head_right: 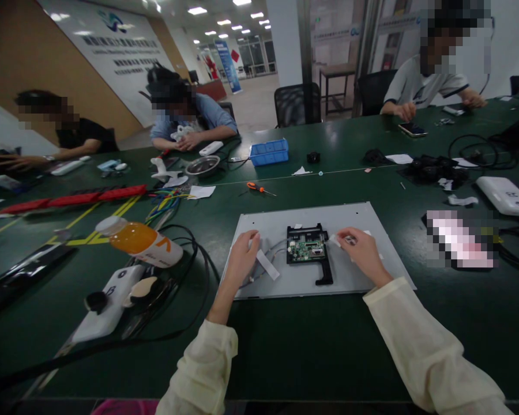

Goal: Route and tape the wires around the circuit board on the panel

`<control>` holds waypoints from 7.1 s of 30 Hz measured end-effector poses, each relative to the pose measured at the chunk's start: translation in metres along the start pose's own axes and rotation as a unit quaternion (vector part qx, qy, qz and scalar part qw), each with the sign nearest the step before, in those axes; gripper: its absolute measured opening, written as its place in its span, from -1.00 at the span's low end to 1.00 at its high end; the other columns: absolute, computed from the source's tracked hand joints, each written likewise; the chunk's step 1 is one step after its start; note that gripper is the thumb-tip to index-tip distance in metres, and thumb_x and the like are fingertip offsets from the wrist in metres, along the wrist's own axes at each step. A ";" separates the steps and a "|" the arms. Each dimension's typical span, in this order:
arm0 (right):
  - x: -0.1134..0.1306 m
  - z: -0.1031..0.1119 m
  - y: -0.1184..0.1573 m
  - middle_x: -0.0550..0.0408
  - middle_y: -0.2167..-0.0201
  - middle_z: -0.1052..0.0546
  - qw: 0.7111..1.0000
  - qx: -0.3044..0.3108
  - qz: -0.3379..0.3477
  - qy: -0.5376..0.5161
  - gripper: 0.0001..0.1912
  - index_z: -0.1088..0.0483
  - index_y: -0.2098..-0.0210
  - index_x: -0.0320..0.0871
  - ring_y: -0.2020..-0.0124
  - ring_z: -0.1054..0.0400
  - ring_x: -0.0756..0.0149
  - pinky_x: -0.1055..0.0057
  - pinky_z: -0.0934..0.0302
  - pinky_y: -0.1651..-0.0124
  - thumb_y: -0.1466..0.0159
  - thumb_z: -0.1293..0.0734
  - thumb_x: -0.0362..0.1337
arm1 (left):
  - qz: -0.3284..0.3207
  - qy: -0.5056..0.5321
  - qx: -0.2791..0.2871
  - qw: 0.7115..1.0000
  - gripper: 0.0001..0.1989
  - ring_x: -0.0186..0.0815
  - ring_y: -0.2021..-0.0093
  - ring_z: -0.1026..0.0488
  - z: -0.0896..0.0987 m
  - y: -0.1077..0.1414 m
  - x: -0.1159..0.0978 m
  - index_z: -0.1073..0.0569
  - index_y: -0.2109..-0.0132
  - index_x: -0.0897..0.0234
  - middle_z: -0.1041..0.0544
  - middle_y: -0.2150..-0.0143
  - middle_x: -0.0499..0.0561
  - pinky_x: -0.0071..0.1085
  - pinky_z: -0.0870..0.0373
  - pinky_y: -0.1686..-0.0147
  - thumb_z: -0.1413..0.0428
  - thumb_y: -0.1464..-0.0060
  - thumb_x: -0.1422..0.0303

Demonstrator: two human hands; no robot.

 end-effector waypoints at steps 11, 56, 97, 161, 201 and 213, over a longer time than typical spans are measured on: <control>-0.023 0.022 -0.005 0.05 0.33 -0.55 0.993 -0.083 -0.005 0.085 -0.75 -0.46 0.31 -0.14 0.32 -0.42 0.26 0.33 -0.24 0.17 -0.17 -0.25 -0.12 | -0.002 -0.010 0.106 0.994 -0.74 -0.27 0.23 -0.42 -0.001 -0.002 0.017 -0.46 0.30 0.26 -0.49 0.30 0.02 -0.36 -0.31 0.18 -0.03 -0.07 0.17; 0.088 -0.088 -0.039 -0.03 0.12 -0.51 0.960 0.105 0.203 0.161 -0.71 -0.45 0.09 -0.10 0.03 -0.33 0.16 0.18 -0.16 -0.09 -0.24 -0.22 -0.23 | 0.009 -0.005 0.055 0.998 -0.88 -0.30 0.23 -0.40 -0.019 0.001 0.005 -0.40 0.30 0.25 -0.44 0.30 0.00 -0.38 -0.30 0.16 0.03 -0.11 0.40; 0.014 -0.016 -0.012 -0.06 -0.11 -0.37 0.961 -0.016 0.117 0.251 -0.58 -0.28 -0.09 -0.13 -0.18 -0.16 0.10 -0.02 0.00 -0.16 -0.30 -0.04 -0.31 | -0.144 -0.071 0.043 0.986 -0.52 -0.15 -0.35 0.09 -0.025 0.021 -0.066 -0.07 -0.26 0.22 -0.05 -0.33 0.16 -0.07 0.05 -0.27 0.11 -0.22 0.29; 0.006 -0.011 -0.042 -0.12 0.04 -0.46 0.957 -0.027 0.073 0.280 -0.62 -0.35 0.00 -0.17 -0.03 -0.26 0.09 0.11 -0.03 -0.07 -0.28 -0.13 -0.18 | -0.137 -0.170 0.144 0.965 -0.40 -0.09 -0.34 0.08 -0.068 0.043 -0.077 -0.03 -0.29 0.26 0.01 -0.36 0.16 0.07 0.04 -0.23 0.17 -0.21 0.07; 0.020 -0.022 -0.050 -0.08 0.30 -0.51 0.894 0.050 0.118 0.429 -0.72 -0.46 0.22 -0.17 0.25 -0.34 0.16 0.29 -0.03 0.16 -0.31 -0.12 -0.30 | -0.177 -0.157 0.164 0.958 -0.54 -0.16 -0.32 0.02 -0.071 0.049 -0.088 -0.13 -0.23 0.17 -0.14 -0.30 0.10 0.05 0.08 -0.24 0.15 -0.23 0.17; 0.025 -0.014 -0.050 -0.11 0.21 -0.43 0.903 -0.031 0.091 0.418 -0.71 -0.35 0.19 -0.22 0.14 -0.24 0.11 0.27 -0.03 0.14 -0.36 -0.03 -0.31 | -0.175 -0.156 0.165 0.958 -0.54 -0.16 -0.33 0.04 -0.071 0.049 -0.087 -0.13 -0.22 0.16 -0.13 -0.31 0.09 0.05 0.06 -0.24 0.15 -0.23 0.16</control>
Point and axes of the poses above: each hand's wrist, its own y-axis away from the middle knuckle, its own z-axis out of the back of the hand, x = y × z, the point moved 10 cm from there along -y, towards the middle knuckle
